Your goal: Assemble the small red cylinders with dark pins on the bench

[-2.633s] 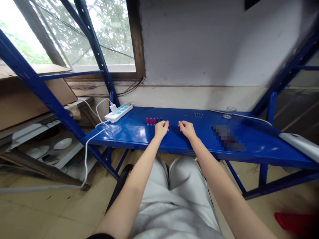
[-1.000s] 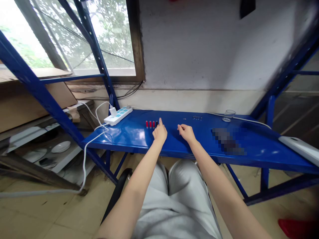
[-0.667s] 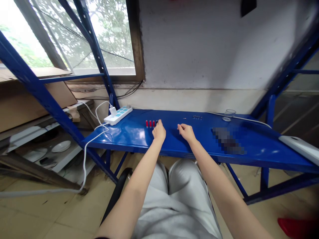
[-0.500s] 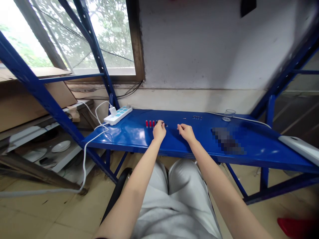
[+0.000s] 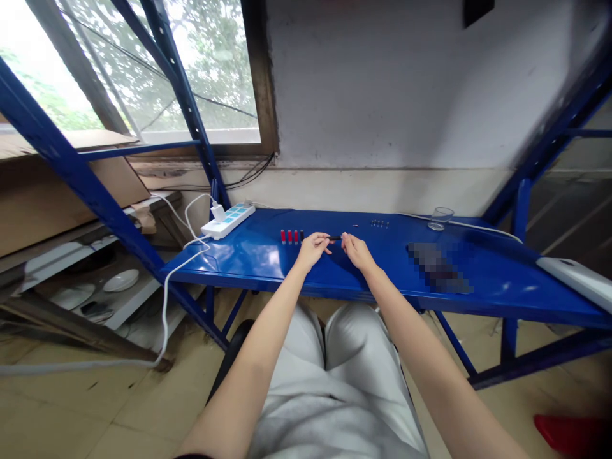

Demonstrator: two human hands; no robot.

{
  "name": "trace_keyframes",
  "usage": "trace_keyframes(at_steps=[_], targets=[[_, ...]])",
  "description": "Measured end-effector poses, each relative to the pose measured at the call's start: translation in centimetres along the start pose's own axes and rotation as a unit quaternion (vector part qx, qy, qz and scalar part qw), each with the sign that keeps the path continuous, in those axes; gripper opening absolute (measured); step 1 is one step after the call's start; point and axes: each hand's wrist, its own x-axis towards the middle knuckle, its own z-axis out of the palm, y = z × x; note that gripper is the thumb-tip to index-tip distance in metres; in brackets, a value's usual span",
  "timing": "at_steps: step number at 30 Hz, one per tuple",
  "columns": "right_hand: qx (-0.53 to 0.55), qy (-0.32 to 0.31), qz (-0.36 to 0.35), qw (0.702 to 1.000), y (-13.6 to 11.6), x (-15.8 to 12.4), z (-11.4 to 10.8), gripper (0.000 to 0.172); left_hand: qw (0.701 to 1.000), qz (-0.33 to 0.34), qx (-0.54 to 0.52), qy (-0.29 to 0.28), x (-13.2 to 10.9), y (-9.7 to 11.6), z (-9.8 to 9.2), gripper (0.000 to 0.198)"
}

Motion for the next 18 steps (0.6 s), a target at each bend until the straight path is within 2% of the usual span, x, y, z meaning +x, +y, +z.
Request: trace_keyframes(at_steps=[5,10,18], targets=[[-0.004,0.008,-0.014,1.000,-0.20,-0.05,-0.01,0.048,1.000,0.007,-0.017,-0.018,0.08,-0.54,0.00,0.025],[0.009,0.008,-0.027,1.000,-0.36,-0.10,0.05,0.046,0.999,0.009,-0.029,-0.013,0.07,-0.54,-0.04,0.031],[0.024,0.009,-0.028,0.999,-0.95,-0.16,0.23,0.048,1.000,-0.014,-0.020,-0.004,-0.06,0.12,0.18,0.022]])
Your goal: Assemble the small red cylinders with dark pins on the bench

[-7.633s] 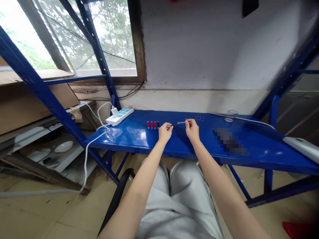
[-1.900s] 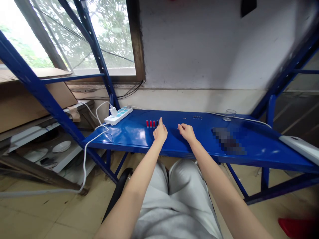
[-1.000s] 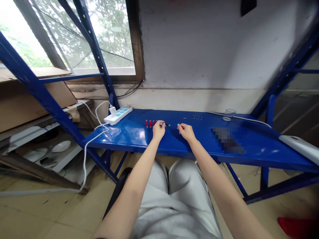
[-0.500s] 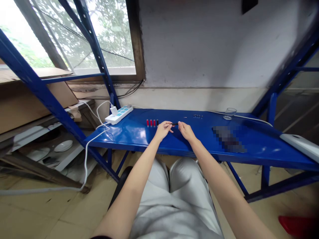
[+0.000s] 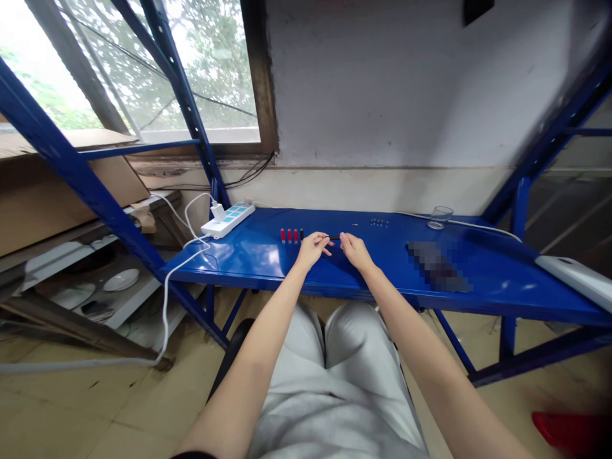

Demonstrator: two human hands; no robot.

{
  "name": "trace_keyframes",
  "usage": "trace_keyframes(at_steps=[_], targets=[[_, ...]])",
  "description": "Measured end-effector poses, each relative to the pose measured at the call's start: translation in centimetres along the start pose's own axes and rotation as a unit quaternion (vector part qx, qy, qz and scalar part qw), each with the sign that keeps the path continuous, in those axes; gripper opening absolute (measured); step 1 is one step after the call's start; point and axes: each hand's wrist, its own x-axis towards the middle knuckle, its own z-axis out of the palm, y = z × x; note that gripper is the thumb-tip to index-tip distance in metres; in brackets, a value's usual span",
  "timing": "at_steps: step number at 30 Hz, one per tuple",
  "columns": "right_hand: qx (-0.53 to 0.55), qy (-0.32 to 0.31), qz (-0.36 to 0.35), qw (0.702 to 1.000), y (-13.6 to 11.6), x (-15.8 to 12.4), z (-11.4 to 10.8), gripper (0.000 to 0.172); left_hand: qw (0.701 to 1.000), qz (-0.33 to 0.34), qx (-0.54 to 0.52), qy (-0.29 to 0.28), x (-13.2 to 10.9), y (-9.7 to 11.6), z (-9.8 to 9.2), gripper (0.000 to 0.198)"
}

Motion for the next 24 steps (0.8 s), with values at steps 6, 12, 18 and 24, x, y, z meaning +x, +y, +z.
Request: trace_keyframes(at_steps=[6,12,18,24], targets=[[-0.008,-0.009,0.009,1.000,-0.32,-0.02,0.11,0.050,0.999,-0.025,0.043,-0.022,0.00,-0.04,0.04,0.019],[-0.008,-0.019,0.004,1.000,-0.50,-0.09,0.18,0.050,0.997,-0.052,0.046,-0.019,0.36,-0.70,0.02,0.026],[-0.009,-0.020,0.005,1.000,-0.52,-0.05,0.30,0.049,0.997,-0.058,0.052,-0.009,0.30,-0.58,0.11,0.030],[-0.007,-0.024,0.008,1.000,-0.35,-0.07,0.35,0.048,0.996,-0.050,0.075,-0.004,0.18,-0.44,0.07,0.039]])
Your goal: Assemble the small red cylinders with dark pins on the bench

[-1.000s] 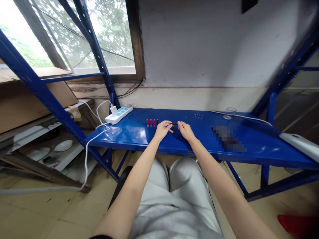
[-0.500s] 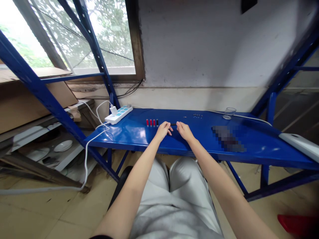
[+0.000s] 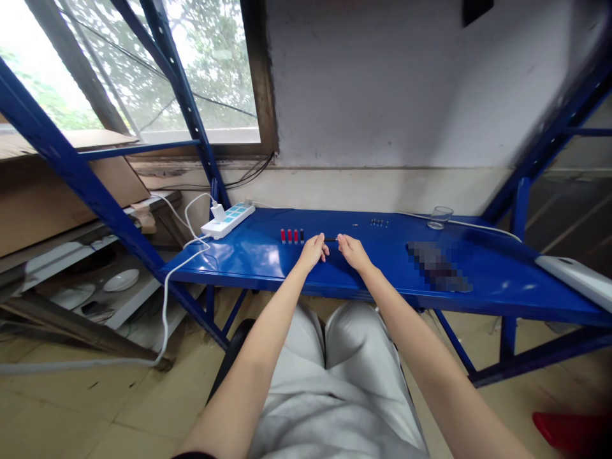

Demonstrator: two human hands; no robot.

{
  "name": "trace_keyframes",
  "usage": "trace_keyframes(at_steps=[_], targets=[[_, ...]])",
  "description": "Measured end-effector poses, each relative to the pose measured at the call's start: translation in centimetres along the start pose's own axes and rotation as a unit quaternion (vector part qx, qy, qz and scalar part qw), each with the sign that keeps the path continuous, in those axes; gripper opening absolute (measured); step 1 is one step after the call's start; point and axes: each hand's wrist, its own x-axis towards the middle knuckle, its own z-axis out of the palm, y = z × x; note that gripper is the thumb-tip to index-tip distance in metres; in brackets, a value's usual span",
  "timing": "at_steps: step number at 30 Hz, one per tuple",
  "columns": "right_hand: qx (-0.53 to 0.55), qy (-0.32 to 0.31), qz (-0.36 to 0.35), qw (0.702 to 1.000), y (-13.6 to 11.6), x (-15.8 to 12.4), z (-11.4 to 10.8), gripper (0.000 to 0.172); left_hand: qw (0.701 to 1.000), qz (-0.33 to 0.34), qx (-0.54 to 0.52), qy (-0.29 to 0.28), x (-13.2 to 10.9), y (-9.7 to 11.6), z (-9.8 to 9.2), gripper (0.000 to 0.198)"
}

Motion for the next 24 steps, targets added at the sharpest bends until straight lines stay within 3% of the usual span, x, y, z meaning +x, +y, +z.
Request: trace_keyframes(at_steps=[14,24], targets=[[-0.005,-0.001,-0.015,1.000,0.2,0.0,-0.1,0.047,1.000,-0.007,0.000,0.024,-0.3,0.4,-0.2,0.048],[-0.003,0.012,-0.013,1.000,1.3,0.1,-0.2,0.035,0.997,0.023,-0.005,0.078,-0.1,0.3,-0.3,0.028]])
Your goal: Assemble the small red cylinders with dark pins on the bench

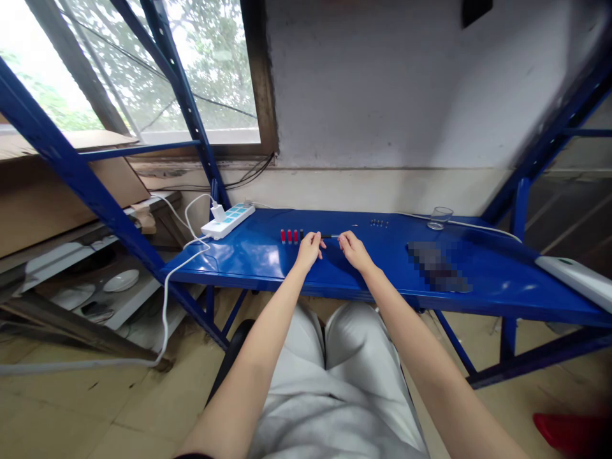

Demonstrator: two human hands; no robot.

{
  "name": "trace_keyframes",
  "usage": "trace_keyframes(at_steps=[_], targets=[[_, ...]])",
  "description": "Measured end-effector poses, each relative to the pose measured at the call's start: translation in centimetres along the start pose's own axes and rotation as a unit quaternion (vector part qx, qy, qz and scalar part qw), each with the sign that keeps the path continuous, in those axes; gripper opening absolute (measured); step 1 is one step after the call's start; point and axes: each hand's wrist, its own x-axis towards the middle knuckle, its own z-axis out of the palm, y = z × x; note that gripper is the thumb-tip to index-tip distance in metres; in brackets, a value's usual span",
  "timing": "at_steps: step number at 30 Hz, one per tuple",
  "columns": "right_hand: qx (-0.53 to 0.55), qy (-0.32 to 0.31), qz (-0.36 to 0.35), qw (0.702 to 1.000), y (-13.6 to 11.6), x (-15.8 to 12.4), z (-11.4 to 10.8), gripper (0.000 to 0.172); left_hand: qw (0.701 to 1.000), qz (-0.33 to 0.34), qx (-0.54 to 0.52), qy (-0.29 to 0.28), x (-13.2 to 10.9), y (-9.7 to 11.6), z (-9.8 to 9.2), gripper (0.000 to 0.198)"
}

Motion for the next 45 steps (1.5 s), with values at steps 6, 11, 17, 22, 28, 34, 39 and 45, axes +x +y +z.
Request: trace_keyframes(at_steps=[6,11,17,22,28,34,39,45], targets=[[-0.037,-0.014,-0.015,0.999,0.3,0.0,0.1,0.030,1.000,0.024,0.012,0.013,0.0,-0.2,-0.1,0.020],[-0.060,-0.019,-0.028,0.998,0.3,0.2,0.2,0.027,0.999,0.039,0.032,0.004,0.0,-0.3,-0.1,0.017],[-0.125,-0.016,-0.066,0.990,0.2,0.1,0.1,0.022,0.997,0.063,0.052,0.008,-0.1,-0.3,-0.1,0.015],[-0.169,0.043,-0.074,0.982,0.9,0.3,-0.2,0.022,0.992,0.082,0.048,0.088,-0.1,-0.2,-0.3,0.019],[-0.058,0.077,-0.086,0.992,0.9,0.5,0.1,0.024,0.995,0.075,0.055,-0.027,-0.2,-0.3,-0.2,0.022],[0.022,-0.023,-0.059,0.998,0.3,0.3,0.8,0.024,0.994,0.071,0.038,-0.068,-0.1,-0.6,0.0,0.024],[0.025,-0.031,-0.057,0.998,0.3,0.2,0.8,0.026,0.994,0.084,0.030,-0.060,0.0,-0.6,0.0,0.025],[0.015,-0.041,-0.062,0.997,0.0,0.2,0.6,0.026,0.993,0.090,0.044,-0.059,-0.1,-0.6,0.0,0.025]])
